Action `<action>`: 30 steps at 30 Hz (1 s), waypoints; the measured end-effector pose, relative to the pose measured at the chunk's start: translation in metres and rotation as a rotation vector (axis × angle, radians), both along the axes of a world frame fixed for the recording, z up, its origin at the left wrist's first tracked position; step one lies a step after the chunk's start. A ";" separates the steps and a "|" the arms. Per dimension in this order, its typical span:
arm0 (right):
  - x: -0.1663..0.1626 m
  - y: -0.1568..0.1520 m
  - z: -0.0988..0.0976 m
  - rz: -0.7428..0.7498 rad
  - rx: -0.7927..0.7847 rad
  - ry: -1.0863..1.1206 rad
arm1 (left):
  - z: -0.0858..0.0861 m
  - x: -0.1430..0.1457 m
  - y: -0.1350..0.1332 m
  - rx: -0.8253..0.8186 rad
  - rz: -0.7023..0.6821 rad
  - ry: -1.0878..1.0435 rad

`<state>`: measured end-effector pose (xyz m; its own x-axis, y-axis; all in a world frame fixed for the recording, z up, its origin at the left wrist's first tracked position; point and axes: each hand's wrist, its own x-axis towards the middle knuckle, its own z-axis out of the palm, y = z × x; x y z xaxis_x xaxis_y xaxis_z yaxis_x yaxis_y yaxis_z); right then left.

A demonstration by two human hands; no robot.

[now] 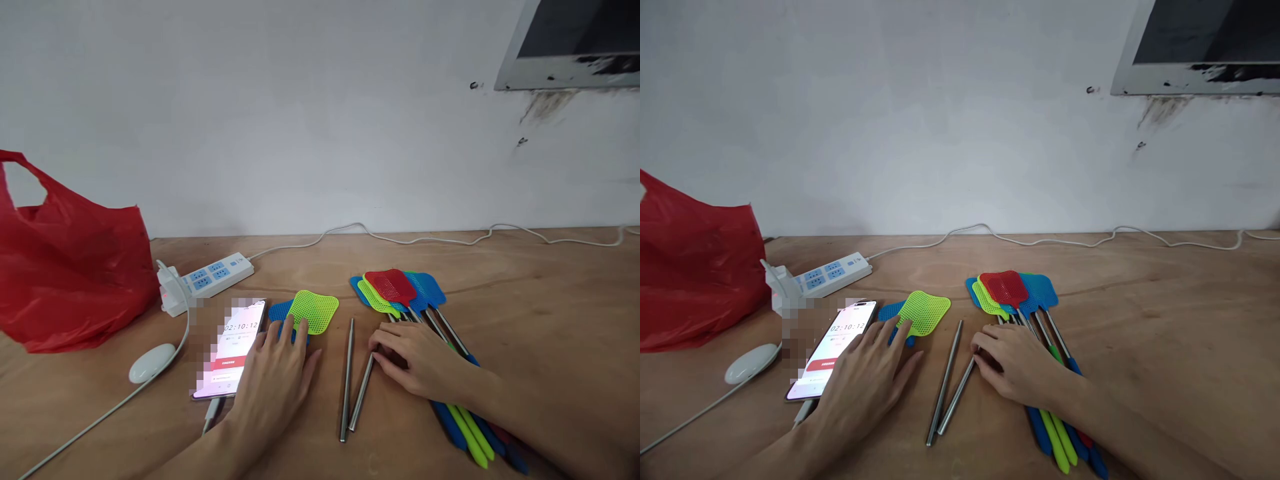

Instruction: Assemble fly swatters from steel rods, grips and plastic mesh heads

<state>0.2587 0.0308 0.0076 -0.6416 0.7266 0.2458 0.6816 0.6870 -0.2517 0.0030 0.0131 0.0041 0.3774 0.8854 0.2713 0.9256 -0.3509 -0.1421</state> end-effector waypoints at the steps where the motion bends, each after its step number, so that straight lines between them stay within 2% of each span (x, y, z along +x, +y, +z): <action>1: 0.000 0.000 0.000 0.000 0.002 -0.002 | 0.002 0.000 -0.002 -0.028 0.033 0.016; 4: 0.000 0.000 -0.001 -0.005 0.004 -0.013 | 0.006 0.002 -0.006 -0.141 0.070 0.043; 7: 0.001 0.001 -0.003 0.007 0.007 -0.010 | 0.009 0.005 -0.010 -0.194 0.009 0.029; 12: 0.002 0.003 -0.006 0.023 0.009 -0.002 | 0.011 0.008 -0.013 -0.147 -0.035 0.017; 18: 0.002 0.004 -0.006 0.031 0.000 -0.006 | -0.006 0.003 -0.013 -0.096 -0.033 0.029; 21: 0.002 0.004 -0.006 0.032 -0.001 -0.004 | -0.007 0.003 -0.018 -0.107 -0.114 -0.048; 24: 0.003 0.004 -0.007 0.033 -0.002 -0.016 | 0.001 0.002 -0.022 -0.117 -0.264 -0.148; 26: 0.003 0.004 -0.007 0.030 -0.001 -0.021 | 0.007 -0.001 -0.021 -0.143 -0.309 -0.183; 28: 0.004 0.004 -0.007 0.026 0.001 -0.019 | 0.011 -0.006 -0.016 -0.138 -0.253 -0.168; 30: 0.004 0.003 -0.006 0.025 -0.005 -0.014 | 0.013 -0.012 -0.011 -0.184 -0.128 -0.098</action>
